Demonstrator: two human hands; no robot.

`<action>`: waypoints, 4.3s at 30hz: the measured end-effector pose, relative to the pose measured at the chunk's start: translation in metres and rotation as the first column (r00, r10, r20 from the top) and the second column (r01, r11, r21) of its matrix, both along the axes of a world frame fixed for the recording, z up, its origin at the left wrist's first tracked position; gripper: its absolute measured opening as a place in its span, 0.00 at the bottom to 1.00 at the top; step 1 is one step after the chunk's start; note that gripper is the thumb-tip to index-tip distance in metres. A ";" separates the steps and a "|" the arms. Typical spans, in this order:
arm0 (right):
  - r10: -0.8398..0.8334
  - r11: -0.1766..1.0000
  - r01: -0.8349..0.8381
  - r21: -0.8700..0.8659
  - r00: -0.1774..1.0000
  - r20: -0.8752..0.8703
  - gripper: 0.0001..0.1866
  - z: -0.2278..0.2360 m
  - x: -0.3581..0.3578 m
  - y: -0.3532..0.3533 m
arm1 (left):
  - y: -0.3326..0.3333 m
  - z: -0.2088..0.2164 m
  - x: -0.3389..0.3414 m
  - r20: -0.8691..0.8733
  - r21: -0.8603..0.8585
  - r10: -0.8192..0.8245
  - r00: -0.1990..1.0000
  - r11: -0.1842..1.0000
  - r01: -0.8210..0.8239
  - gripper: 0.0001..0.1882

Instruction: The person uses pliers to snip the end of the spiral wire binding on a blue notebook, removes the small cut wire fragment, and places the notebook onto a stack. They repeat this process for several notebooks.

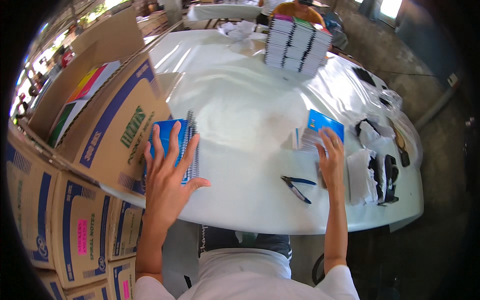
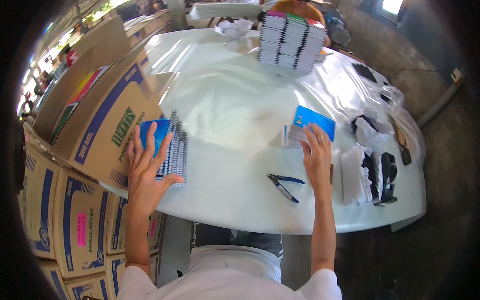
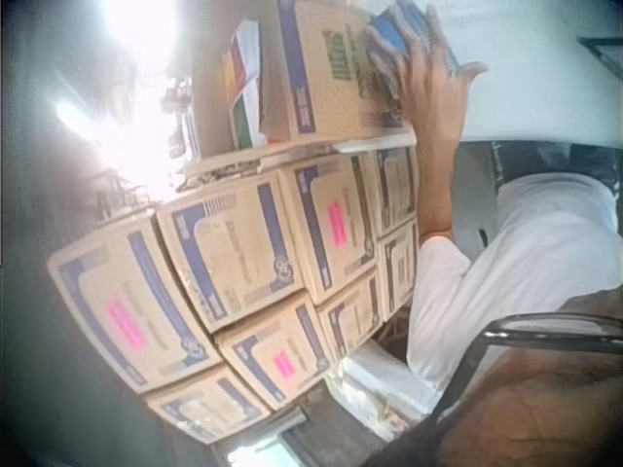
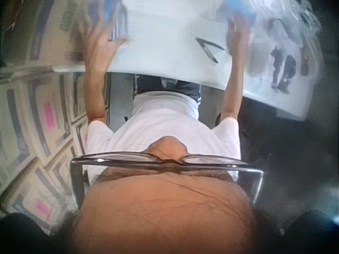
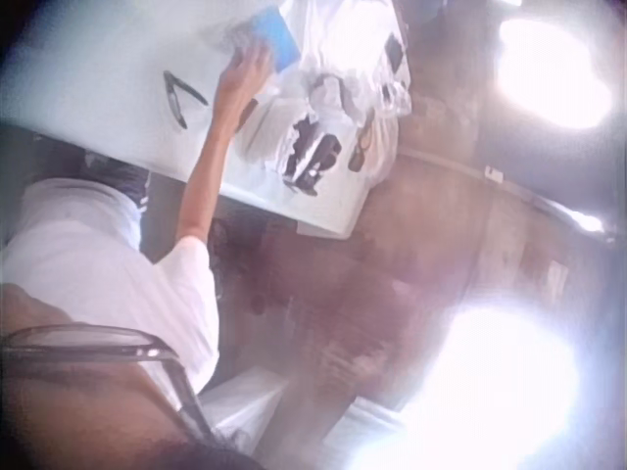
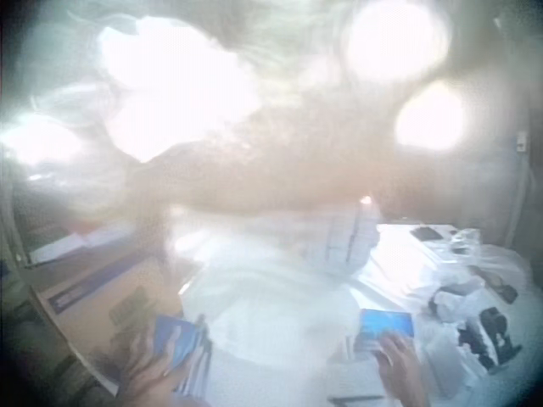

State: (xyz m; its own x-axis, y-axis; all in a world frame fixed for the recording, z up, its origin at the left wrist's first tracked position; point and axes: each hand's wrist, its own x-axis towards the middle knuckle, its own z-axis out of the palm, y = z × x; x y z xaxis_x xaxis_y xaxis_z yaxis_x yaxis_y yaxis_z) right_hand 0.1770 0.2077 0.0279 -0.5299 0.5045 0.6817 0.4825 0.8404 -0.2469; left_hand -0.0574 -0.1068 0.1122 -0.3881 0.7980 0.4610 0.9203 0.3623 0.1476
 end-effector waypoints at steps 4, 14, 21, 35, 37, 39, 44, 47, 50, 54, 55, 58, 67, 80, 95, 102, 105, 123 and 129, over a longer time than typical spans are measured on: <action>-0.123 0.978 0.106 0.179 0.988 0.091 0.19 -0.012 0.000 0.049 | 0.013 -0.002 0.037 0.011 0.172 -0.230 0.973 0.959 0.225 0.32; -0.131 0.964 0.131 0.230 0.991 -0.012 0.17 -0.011 0.010 0.036 | 0.074 -0.080 0.078 0.588 0.442 -0.603 0.540 0.798 0.410 0.29; -0.056 0.942 0.012 0.335 0.991 0.124 0.16 -0.014 0.009 0.051 | 0.083 -0.086 0.086 0.652 0.416 -0.580 0.488 0.812 0.410 0.28; -0.026 0.998 0.032 -0.045 0.992 0.126 0.10 0.017 0.013 0.056 | 0.099 -0.110 0.080 0.690 0.427 -0.587 0.424 0.803 0.416 0.28; 0.010 0.993 0.001 -0.120 0.996 0.093 0.09 0.026 0.011 0.064 | 0.110 -0.113 0.079 0.728 0.427 -0.579 0.366 0.802 0.418 0.28; -0.003 0.980 0.032 -0.198 0.990 0.144 0.10 0.036 0.012 0.065 | 0.119 -0.111 0.079 0.771 0.387 -0.534 0.346 0.825 0.412 0.27; 0.037 0.969 0.000 -0.247 0.989 0.146 0.12 0.040 0.013 0.064 | 0.144 -0.113 0.080 0.795 0.358 -0.513 0.324 0.827 0.433 0.26; 0.028 0.976 0.005 -0.218 0.988 0.150 0.12 0.037 0.013 0.061 | 0.157 -0.116 0.080 0.792 0.373 -0.527 0.310 0.818 0.438 0.26; 0.027 0.980 0.002 -0.201 0.989 0.144 0.12 0.034 0.013 0.061 | 0.165 -0.116 0.083 0.808 0.374 -0.520 0.277 0.817 0.439 0.26; 0.043 0.968 0.000 -0.249 0.985 0.165 0.13 0.039 0.015 0.062 | 0.167 -0.114 0.086 0.847 0.345 -0.477 0.235 0.829 0.441 0.26; 0.050 0.961 0.001 -0.278 0.984 0.174 0.14 0.041 0.016 0.063 | 0.168 -0.114 0.086 0.847 0.336 -0.473 0.240 0.829 0.447 0.26; 0.060 0.960 -0.001 -0.279 0.977 0.203 0.15 0.045 0.016 0.061 | 0.169 -0.116 0.085 0.847 0.340 -0.477 0.235 0.826 0.450 0.27; 0.069 0.989 -0.044 -0.141 0.982 0.177 0.19 0.035 0.015 0.063 | 0.165 -0.117 0.084 0.839 0.343 -0.481 0.256 0.831 0.438 0.26; 0.062 0.994 -0.039 -0.101 0.970 0.235 0.18 0.041 0.014 0.072 | 0.168 -0.123 0.081 0.873 0.398 -0.475 0.105 0.822 0.407 0.25; 0.201 0.885 -0.305 -0.352 0.932 -0.302 0.33 0.003 0.006 -0.103 | 0.119 -0.117 0.025 0.834 0.551 -0.510 -0.212 0.746 0.375 0.30; 0.119 0.213 -0.593 -0.776 0.804 -0.582 0.19 -0.088 -0.014 -0.134 | 0.080 -0.164 0.028 0.845 0.500 -0.535 0.011 0.796 0.343 0.40; 0.161 0.223 -0.488 -0.844 0.872 -0.462 0.17 -0.093 -0.013 -0.141 | 0.077 -0.149 0.035 0.666 0.511 -0.569 0.483 0.819 0.260 0.45; -0.540 0.708 0.661 -0.249 0.734 0.411 0.11 0.006 0.192 0.112 | 0.094 -0.112 0.070 0.190 -0.123 -0.528 0.828 0.823 0.554 0.26; -0.692 0.708 0.705 0.033 0.685 0.227 0.10 0.032 0.181 0.094 | 0.094 -0.111 0.069 0.187 -0.151 -0.514 0.837 0.827 0.541 0.28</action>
